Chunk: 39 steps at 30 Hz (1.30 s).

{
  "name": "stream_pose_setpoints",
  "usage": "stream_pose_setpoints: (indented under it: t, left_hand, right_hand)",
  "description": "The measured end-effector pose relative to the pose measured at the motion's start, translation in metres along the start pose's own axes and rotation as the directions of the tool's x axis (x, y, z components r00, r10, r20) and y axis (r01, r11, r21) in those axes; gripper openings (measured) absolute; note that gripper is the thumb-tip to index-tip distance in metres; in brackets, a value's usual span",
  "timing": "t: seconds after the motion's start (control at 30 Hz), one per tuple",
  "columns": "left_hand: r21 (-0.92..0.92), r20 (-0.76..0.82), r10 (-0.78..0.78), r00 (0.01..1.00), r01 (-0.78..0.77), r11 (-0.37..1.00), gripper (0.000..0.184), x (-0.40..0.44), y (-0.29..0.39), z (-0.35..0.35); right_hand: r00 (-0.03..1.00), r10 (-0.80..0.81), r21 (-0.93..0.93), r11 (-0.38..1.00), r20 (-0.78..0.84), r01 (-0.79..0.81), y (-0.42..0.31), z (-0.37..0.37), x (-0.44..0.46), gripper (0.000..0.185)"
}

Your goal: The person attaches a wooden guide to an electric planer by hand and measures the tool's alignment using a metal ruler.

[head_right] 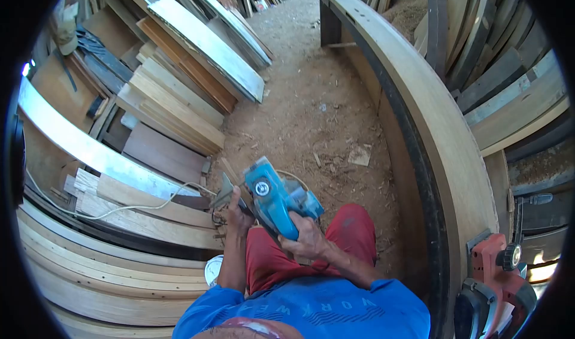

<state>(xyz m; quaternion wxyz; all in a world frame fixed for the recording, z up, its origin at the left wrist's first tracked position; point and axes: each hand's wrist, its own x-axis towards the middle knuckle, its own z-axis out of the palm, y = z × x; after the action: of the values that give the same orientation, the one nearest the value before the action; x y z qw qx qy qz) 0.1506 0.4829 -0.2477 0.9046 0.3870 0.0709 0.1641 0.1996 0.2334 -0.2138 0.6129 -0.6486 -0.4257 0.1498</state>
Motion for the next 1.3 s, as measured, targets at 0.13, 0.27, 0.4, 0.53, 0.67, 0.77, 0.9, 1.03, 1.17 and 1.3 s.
stream_pose_setpoints:
  t: [0.13, 0.27, 0.4, 0.53, 0.67, 0.77, 0.9, 1.03, 1.17, 1.3]
  left_hand:
    - [0.015, -0.095, 0.000, 0.995, 0.001, 1.000, 0.070, -0.022, -0.026, -0.024]
    - [-0.075, -0.175, -0.053, 0.983, 0.040, 0.996, 0.068, -0.028, -0.037, -0.044]
    - [-0.165, -0.068, -0.081, 0.994, 0.069, 0.984, 0.076, -0.009, -0.029, -0.036]
    - [-0.044, -0.018, 0.063, 0.998, -0.063, 0.997, 0.074, 0.026, -0.008, 0.017]
    - [0.004, -0.032, 0.133, 0.991, -0.133, 0.991, 0.065, 0.053, -0.013, 0.019]
    - [0.072, 0.088, 0.108, 0.990, -0.114, 0.991, 0.065, 0.067, -0.027, 0.017]
    - [0.234, 0.091, 0.088, 0.992, -0.107, 0.966, 0.061, 0.072, -0.043, 0.025]
    - [0.388, 0.120, 0.041, 0.992, -0.085, 0.918, 0.063, 0.070, -0.054, 0.029]
    - [0.430, 0.146, 0.028, 0.989, -0.089, 0.898, 0.052, 0.076, -0.070, 0.034]
    - [0.375, 0.248, -0.075, 0.966, -0.024, 0.927, 0.063, 0.093, -0.075, 0.040]
  right_hand:
    - [0.997, 0.064, 0.046, 0.997, 0.033, -0.065, 0.026, 0.011, -0.025, 0.027]
    - [0.989, 0.144, -0.003, 0.990, 0.018, -0.144, 0.018, 0.010, -0.022, 0.028]
    - [0.993, 0.122, 0.014, 0.992, -0.001, -0.122, 0.023, 0.006, -0.011, 0.029]
    - [0.997, 0.012, 0.015, 1.000, -0.082, -0.011, 0.032, -0.002, 0.001, 0.023]
    - [0.959, -0.162, -0.076, 0.986, -0.231, 0.148, 0.040, -0.004, -0.002, 0.022]
    - [0.948, -0.116, -0.081, 0.992, -0.295, 0.096, 0.053, -0.003, -0.021, 0.021]
    - [0.931, -0.028, -0.008, 1.000, -0.364, 0.027, 0.067, 0.012, -0.045, 0.021]
    - [0.923, 0.144, 0.102, 0.988, -0.356, -0.115, 0.064, 0.008, -0.067, 0.026]
    - [0.912, 0.214, 0.100, 0.977, -0.351, -0.191, 0.060, 0.008, -0.081, 0.032]
    - [0.847, 0.387, 0.273, 0.914, -0.364, -0.300, 0.031, 0.023, -0.081, 0.050]
